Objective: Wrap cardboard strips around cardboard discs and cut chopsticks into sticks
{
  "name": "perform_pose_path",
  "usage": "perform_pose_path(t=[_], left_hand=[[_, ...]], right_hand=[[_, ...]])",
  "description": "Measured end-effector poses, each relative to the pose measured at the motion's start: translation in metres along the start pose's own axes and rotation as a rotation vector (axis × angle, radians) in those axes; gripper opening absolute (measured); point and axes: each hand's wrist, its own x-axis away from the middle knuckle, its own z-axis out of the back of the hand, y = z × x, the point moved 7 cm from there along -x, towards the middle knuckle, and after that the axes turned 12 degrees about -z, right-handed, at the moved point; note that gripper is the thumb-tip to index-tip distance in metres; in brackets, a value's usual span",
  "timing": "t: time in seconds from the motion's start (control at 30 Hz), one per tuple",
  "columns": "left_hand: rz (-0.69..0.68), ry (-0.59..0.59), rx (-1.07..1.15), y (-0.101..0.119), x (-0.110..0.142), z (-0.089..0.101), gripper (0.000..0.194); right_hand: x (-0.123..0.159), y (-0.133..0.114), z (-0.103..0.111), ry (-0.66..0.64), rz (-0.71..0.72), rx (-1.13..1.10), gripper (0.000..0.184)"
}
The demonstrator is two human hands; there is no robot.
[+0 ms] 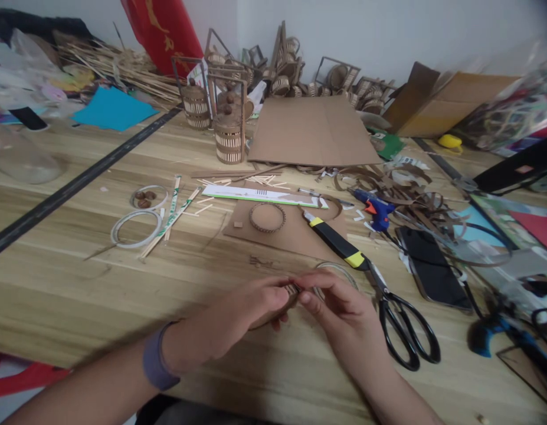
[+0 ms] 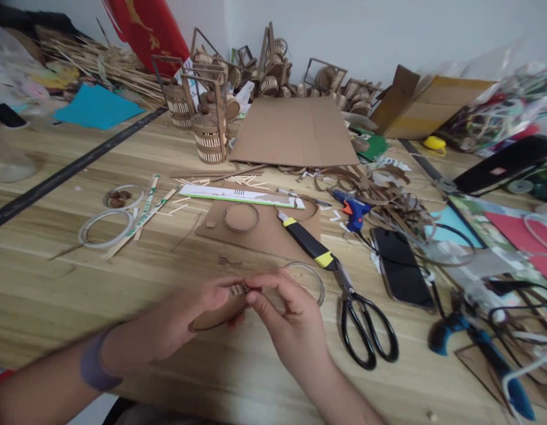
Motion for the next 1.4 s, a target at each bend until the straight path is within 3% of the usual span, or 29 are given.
perform_pose_path(t=[0.1, 0.4, 0.7, 0.97, 1.17, 1.4], left_hand=[[0.083, 0.058, 0.018, -0.002, -0.004, -0.002, 0.032], [0.043, 0.157, -0.335, 0.003, -0.001, 0.002, 0.037], [-0.216, 0.184, -0.696, 0.022, 0.002, -0.004, 0.043], [-0.289, 0.161, -0.784, 0.026, 0.003, -0.01, 0.048], [-0.288, 0.134, -0.81, 0.026, 0.004, -0.01, 0.05], [-0.26, 0.096, -0.862, 0.023, 0.0, -0.009, 0.05]], right_hand=[[0.004, -0.01, 0.002, 0.043, 0.12, 0.127, 0.013], [0.011, -0.026, 0.0, 0.078, 0.322, 0.346, 0.013], [0.02, -0.034, -0.004, 0.136, 0.453, 0.52, 0.013], [0.017, -0.033, -0.007, 0.144, 0.405, 0.5, 0.012], [0.008, -0.03, -0.008, 0.055, 0.295, 0.407, 0.014], [0.006, -0.034, -0.007, 0.027, 0.318, 0.433, 0.015]])
